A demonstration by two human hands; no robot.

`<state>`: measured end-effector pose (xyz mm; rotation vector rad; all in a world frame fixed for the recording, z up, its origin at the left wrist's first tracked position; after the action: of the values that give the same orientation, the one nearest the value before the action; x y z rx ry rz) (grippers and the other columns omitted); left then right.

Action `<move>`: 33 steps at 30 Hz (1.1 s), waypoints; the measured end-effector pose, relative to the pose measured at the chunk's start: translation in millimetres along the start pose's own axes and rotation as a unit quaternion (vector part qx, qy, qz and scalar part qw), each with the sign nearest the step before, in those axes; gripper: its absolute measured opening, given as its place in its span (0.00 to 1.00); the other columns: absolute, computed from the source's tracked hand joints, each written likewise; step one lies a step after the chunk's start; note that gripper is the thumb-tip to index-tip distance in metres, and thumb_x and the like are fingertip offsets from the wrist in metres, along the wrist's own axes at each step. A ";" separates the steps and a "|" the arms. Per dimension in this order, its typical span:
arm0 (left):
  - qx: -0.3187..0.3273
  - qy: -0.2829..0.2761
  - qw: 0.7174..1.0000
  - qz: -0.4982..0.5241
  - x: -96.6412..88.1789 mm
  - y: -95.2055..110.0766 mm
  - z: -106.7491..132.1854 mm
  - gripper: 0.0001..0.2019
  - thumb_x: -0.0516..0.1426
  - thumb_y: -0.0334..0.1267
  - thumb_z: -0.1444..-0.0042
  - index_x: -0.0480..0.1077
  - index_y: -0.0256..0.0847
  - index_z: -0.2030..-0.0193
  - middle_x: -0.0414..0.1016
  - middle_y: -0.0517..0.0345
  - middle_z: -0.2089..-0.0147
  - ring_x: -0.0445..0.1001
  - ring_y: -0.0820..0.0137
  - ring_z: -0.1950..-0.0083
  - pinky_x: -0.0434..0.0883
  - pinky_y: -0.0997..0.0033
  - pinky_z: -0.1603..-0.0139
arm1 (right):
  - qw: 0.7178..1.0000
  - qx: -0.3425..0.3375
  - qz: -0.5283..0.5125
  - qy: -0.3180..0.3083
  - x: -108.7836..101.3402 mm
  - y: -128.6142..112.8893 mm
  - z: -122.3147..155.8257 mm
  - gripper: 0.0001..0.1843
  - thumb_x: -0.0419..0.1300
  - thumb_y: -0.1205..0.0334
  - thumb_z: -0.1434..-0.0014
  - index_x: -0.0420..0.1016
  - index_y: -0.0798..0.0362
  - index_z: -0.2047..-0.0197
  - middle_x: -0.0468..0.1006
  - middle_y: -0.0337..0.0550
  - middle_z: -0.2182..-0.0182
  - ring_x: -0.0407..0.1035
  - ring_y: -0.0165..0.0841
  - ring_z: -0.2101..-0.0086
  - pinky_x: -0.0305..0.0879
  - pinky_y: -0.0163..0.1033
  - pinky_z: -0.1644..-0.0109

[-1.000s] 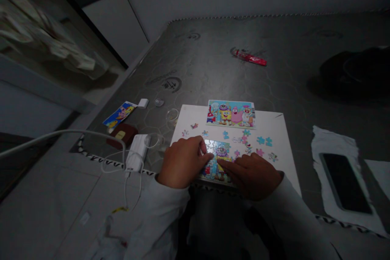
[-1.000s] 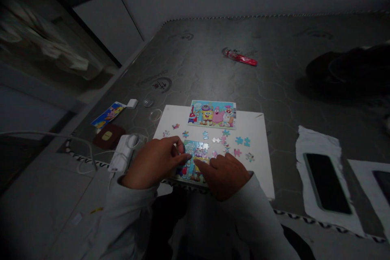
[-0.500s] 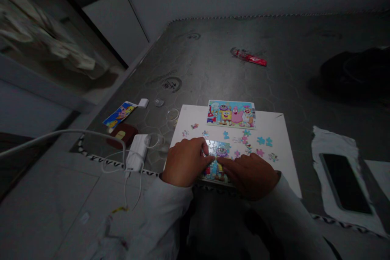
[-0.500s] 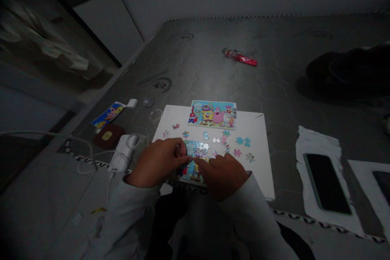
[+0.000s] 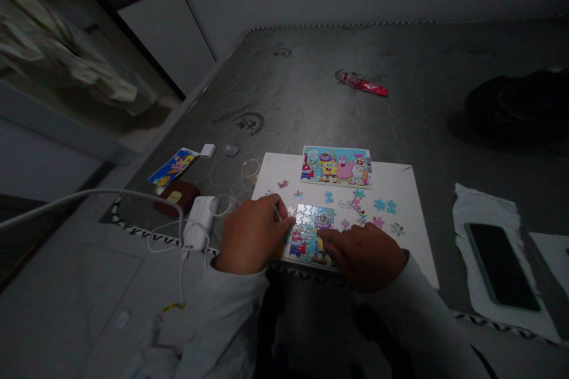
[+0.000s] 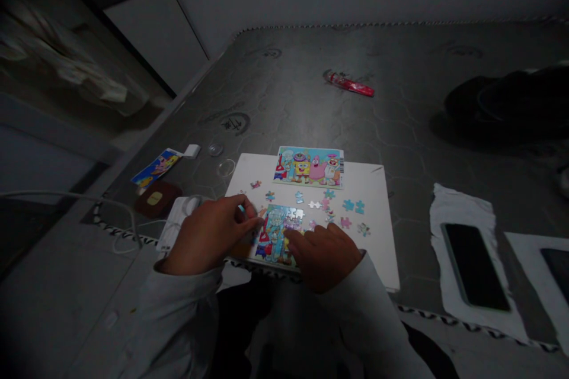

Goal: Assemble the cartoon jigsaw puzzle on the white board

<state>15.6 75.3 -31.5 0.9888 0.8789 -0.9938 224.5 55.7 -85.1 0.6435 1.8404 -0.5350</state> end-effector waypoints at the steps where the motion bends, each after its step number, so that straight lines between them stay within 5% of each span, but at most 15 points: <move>1: -0.003 0.006 1.000 -0.007 -0.4 -0.9 0.3 0.10 0.60 0.50 0.44 0.73 0.48 0.65 0.79 0.61 0.66 0.76 0.64 0.63 0.57 0.67 0.68 | 1.000 0.008 0.005 -0.005 -0.3 1.5 0.4 0.15 0.49 0.59 0.30 0.76 0.49 0.51 0.75 0.38 0.76 0.67 0.31 0.75 0.45 0.41 0.64; 13: -0.079 -0.003 0.996 -0.046 -14.4 -17.0 5.8 0.11 0.60 0.52 0.42 0.75 0.51 0.59 0.80 0.59 0.61 0.77 0.59 0.58 0.59 0.65 0.65 | 0.990 0.042 -0.024 -0.130 5.0 26.3 12.5 0.13 0.48 0.54 0.28 0.72 0.44 0.50 0.80 0.34 0.69 0.73 0.34 0.70 0.51 0.43 0.61; 21: -0.005 0.038 0.999 -0.005 -3.3 -5.4 -4.6 0.07 0.60 0.46 0.40 0.75 0.49 0.60 0.79 0.61 0.60 0.75 0.65 0.59 0.60 0.66 0.65 | 0.989 0.050 -0.024 -0.138 3.1 26.7 11.0 0.13 0.49 0.56 0.29 0.74 0.44 0.53 0.79 0.35 0.70 0.72 0.32 0.70 0.51 0.43 0.60; 26: -0.040 0.035 0.998 0.014 5.8 -8.9 -14.6 0.14 0.61 0.54 0.43 0.74 0.46 0.64 0.79 0.59 0.62 0.73 0.65 0.63 0.56 0.68 0.69 | 0.990 0.050 -0.027 -0.129 3.3 22.4 8.7 0.13 0.49 0.56 0.29 0.75 0.45 0.54 0.80 0.36 0.69 0.71 0.32 0.70 0.51 0.44 0.59; 33: -0.059 0.036 0.998 0.015 -4.8 -17.3 -9.9 0.15 0.63 0.56 0.48 0.72 0.48 0.67 0.77 0.63 0.66 0.73 0.64 0.64 0.55 0.67 0.70 | 0.989 0.052 -0.028 -0.137 -1.2 20.4 8.8 0.14 0.46 0.56 0.28 0.72 0.45 0.54 0.79 0.34 0.69 0.73 0.35 0.70 0.51 0.46 0.56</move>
<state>-3.5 82.0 -34.5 0.9394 0.9686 -0.8766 244.4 65.3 -88.1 0.5597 1.5832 -0.7237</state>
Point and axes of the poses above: each hand's wrist, its own z-axis away from the middle knuckle, its own x-axis out of the palm, y = z × x, the point moved 3 cm from there along -z, towards the middle knuckle
